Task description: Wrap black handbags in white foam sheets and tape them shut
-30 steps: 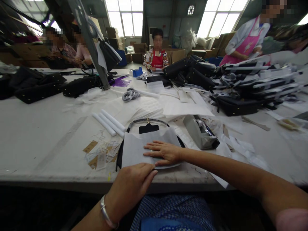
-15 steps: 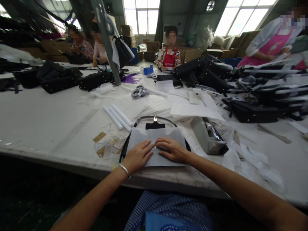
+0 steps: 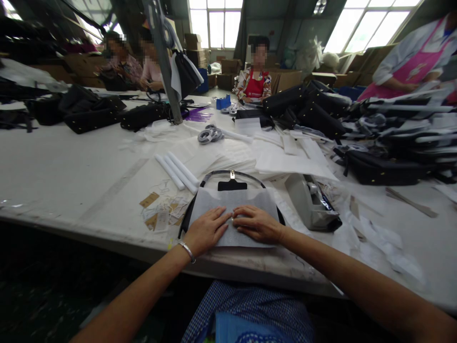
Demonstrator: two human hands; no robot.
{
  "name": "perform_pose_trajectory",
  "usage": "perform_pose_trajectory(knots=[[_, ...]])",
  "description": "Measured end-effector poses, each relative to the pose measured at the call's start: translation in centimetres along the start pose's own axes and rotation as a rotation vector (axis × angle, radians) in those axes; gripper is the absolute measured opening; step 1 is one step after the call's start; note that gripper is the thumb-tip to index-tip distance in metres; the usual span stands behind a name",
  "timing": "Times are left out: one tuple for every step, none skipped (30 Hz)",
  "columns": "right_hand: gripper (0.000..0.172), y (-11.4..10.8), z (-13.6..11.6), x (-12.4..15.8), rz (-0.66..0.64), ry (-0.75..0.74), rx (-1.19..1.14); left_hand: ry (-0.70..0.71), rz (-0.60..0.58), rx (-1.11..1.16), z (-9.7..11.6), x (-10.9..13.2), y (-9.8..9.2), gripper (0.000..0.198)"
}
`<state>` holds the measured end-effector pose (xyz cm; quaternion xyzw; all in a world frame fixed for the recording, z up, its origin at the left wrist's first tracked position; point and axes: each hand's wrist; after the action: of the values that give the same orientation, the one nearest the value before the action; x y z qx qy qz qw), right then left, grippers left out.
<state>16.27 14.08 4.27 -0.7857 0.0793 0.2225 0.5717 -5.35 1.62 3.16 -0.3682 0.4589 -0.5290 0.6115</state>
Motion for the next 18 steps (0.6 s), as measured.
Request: perform_pose_trajectory(knots=[[0.022,0.1,0.0,0.1,0.007,-0.017,0.0,0.002,0.008,0.003,0.0,0.0,0.1,0.042],[0.022,0.2,0.0,0.1,0.015,-0.027,0.0,0.005,0.014,0.005,0.0,0.0,0.1,0.042],[0.022,0.3,0.0,0.2,0.025,-0.031,-0.002,0.008,0.018,0.006,-0.1,0.0,0.2,0.042],[0.022,0.3,0.0,0.2,0.038,-0.032,-0.005,0.01,0.02,0.006,-0.1,0.0,0.2,0.042],[0.022,0.4,0.0,0.3,0.056,-0.031,-0.012,0.01,0.021,0.007,-0.1,0.0,0.2,0.042],[0.022,0.4,0.0,0.4,0.08,-0.027,-0.023,0.008,0.02,0.009,-0.2,0.0,0.1,0.042],[0.022,0.5,-0.1,0.5,0.108,-0.015,-0.038,0.005,0.015,0.013,-0.2,0.1,-0.1,0.043],[0.024,0.6,-0.1,0.6,0.138,0.008,-0.052,0.004,0.004,0.017,-0.2,0.1,-0.3,0.044],[0.026,0.6,0.0,0.7,0.164,0.039,-0.063,0.005,-0.014,0.02,-0.2,0.1,-0.5,0.045],[0.028,0.7,0.0,0.7,0.18,0.072,-0.07,0.011,-0.036,0.019,-0.2,0.1,-0.7,0.047],[0.029,0.8,0.1,0.7,0.185,0.101,-0.075,0.018,-0.061,0.013,-0.1,0.1,-0.9,0.048],[0.03,0.8,0.2,0.7,0.174,0.124,-0.078,0.028,-0.085,-0.001,-0.1,0.1,-1.0,0.05],[0.03,0.8,0.3,0.6,0.148,0.14,-0.083,0.039,-0.105,-0.021,-0.1,0.0,-1.2,0.05],[0.031,0.6,0.4,0.5,0.105,0.148,-0.092,0.051,-0.119,-0.046,-0.1,-0.1,-1.3,0.05],[0.032,0.4,0.4,0.5,0.043,0.15,-0.104,0.062,-0.128,-0.072,-0.2,-0.2,-1.4,0.051],[0.035,0.0,0.5,0.4,-0.032,0.15,-0.116,0.074,-0.137,-0.097,-0.2,-0.3,-1.5,0.051],[0.04,-0.4,0.4,0.4,-0.11,0.147,-0.127,0.089,-0.146,-0.117,-0.3,-0.4,-1.6,0.052],[0.047,-0.9,0.4,0.5,-0.182,0.142,-0.137,0.107,-0.155,-0.134,-0.4,-0.4,-1.8,0.053]])
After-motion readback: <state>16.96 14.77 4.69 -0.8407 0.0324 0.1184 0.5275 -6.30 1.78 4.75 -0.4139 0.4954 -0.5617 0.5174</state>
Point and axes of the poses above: each hand's wrist, its own x-axis away from the middle knuckle, its own y-axis out of the palm, z = x × y, and after that the axes turned 15 degrees about -y, right-handed
